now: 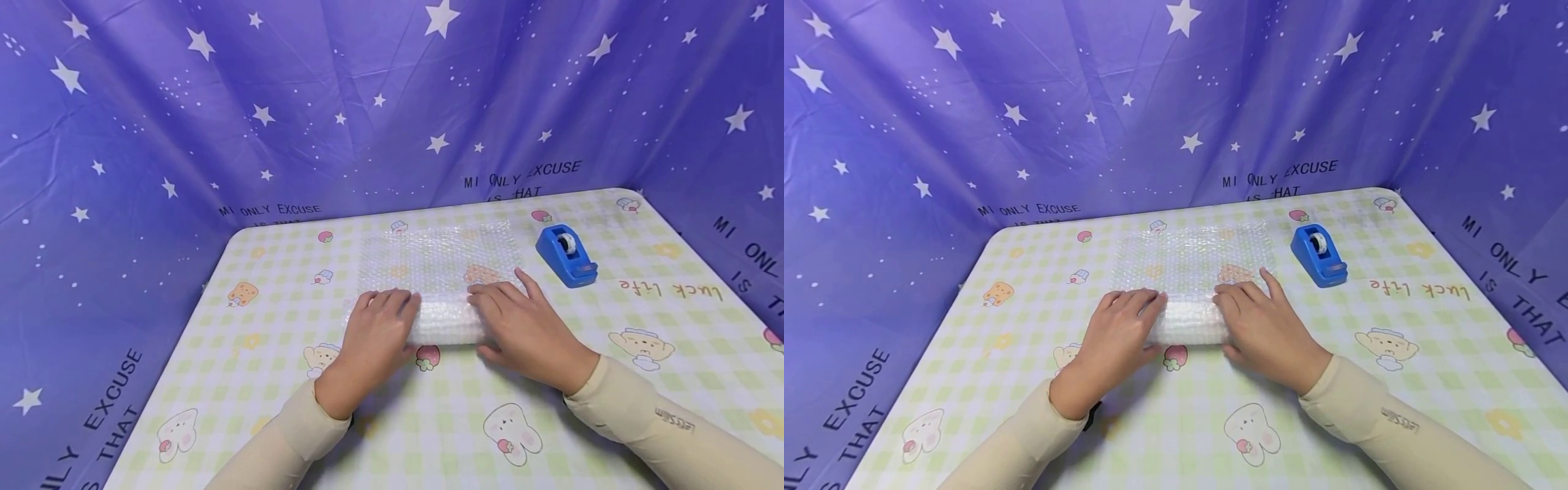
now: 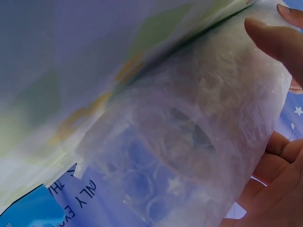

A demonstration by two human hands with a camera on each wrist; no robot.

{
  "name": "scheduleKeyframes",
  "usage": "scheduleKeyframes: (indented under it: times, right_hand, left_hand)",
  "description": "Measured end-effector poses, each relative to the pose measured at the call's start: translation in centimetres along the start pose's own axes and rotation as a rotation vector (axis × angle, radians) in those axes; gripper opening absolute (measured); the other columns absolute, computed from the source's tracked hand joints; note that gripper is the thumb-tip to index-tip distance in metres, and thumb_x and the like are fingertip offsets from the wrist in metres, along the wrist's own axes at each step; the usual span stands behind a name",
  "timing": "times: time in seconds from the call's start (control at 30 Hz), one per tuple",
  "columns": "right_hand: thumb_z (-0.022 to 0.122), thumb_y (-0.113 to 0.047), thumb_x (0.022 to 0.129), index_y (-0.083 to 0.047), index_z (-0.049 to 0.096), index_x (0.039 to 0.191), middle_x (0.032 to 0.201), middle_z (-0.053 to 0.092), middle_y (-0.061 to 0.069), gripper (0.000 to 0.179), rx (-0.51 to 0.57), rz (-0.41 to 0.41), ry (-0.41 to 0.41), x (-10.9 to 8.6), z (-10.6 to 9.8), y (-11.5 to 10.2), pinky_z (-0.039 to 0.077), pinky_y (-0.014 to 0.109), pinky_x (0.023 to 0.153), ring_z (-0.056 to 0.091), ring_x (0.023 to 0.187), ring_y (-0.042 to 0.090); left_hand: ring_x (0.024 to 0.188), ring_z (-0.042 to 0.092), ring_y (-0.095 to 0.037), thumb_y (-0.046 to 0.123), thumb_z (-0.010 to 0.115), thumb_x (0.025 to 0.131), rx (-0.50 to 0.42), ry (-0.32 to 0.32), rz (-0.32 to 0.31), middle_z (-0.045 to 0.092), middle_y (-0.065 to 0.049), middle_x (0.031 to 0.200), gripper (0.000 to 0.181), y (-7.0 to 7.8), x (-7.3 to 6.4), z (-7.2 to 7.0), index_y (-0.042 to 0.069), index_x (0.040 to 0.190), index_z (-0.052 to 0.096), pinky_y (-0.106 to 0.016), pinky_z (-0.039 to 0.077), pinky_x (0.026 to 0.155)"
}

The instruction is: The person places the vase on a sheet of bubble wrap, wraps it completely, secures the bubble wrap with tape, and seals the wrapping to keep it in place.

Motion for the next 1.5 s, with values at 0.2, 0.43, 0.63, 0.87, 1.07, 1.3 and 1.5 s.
scheduleKeyframes:
  times: [0.2,0.43,0.63,0.87,1.07,1.3,1.5]
  right_hand:
    - [0.094,-0.037,0.064,0.0,0.059,0.126,0.136,0.064,0.014,0.08,-0.007,-0.005,0.018,0.07,0.08,-0.07,0.027,0.071,0.114,0.059,0.127,0.034]
    - [0.093,-0.035,0.066,0.0,0.058,0.127,0.135,0.065,0.015,0.079,-0.014,-0.011,0.025,0.1,0.16,-0.05,0.027,0.071,0.115,0.059,0.126,0.035]
    - [0.094,-0.035,0.065,-0.001,0.058,0.126,0.135,0.065,0.015,0.078,0.006,-0.016,0.022,0.15,0.17,-0.06,0.025,0.07,0.116,0.059,0.126,0.035]
    - [0.093,-0.033,0.064,-0.001,0.058,0.124,0.132,0.066,0.016,0.076,0.023,-0.031,0.024,0.17,0.08,-0.07,0.027,0.07,0.116,0.061,0.122,0.036]
    - [0.092,-0.032,0.063,-0.001,0.059,0.121,0.127,0.067,0.016,0.073,0.034,-0.043,0.037,0.15,-0.02,-0.03,0.029,0.069,0.115,0.062,0.119,0.036]
    - [0.088,-0.032,0.064,0.0,0.059,0.121,0.125,0.068,0.017,0.071,0.039,-0.058,0.039,0.15,-0.2,-0.06,0.031,0.069,0.114,0.063,0.117,0.037]
    - [0.086,-0.033,0.065,0.0,0.058,0.123,0.121,0.068,0.017,0.072,0.041,-0.072,0.033,0.03,-0.41,-0.15,0.032,0.068,0.114,0.064,0.114,0.037]
  left_hand:
    - [0.115,0.069,-0.022,0.029,0.093,0.067,-0.002,0.011,-0.001,0.072,-0.003,0.125,0.072,-0.19,-0.05,0.4,0.009,0.131,0.068,-0.046,0.05,0.097]
    - [0.112,0.07,-0.022,0.026,0.093,0.066,-0.011,0.018,0.001,0.072,-0.004,0.124,0.073,-0.23,0.0,0.41,0.008,0.131,0.068,-0.045,0.05,0.097]
    - [0.108,0.071,-0.021,0.027,0.094,0.063,-0.008,0.035,0.014,0.073,-0.003,0.122,0.073,-0.33,0.03,0.39,0.008,0.129,0.069,-0.043,0.049,0.094]
    - [0.103,0.073,-0.021,0.029,0.094,0.062,-0.013,0.044,0.029,0.074,-0.002,0.119,0.072,-0.38,0.08,0.24,0.009,0.126,0.07,-0.042,0.049,0.091]
    - [0.1,0.073,-0.022,0.032,0.095,0.06,-0.033,0.04,0.03,0.074,-0.002,0.116,0.071,-0.42,0.13,0.12,0.01,0.124,0.072,-0.041,0.049,0.09]
    - [0.102,0.073,-0.021,0.042,0.094,0.063,-0.045,-0.011,0.023,0.074,-0.002,0.116,0.073,-0.46,0.19,0.23,0.011,0.125,0.071,-0.04,0.049,0.09]
    - [0.101,0.073,-0.021,0.043,0.094,0.064,-0.073,-0.052,0.016,0.074,-0.001,0.117,0.071,-0.42,0.2,-0.03,0.012,0.124,0.071,-0.04,0.048,0.09]
Point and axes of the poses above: each hand's wrist, its own x-axis towards the middle knuckle, its own z-axis out of the palm, y = z × x, the point moved 6 cm from there along x, towards the middle knuckle
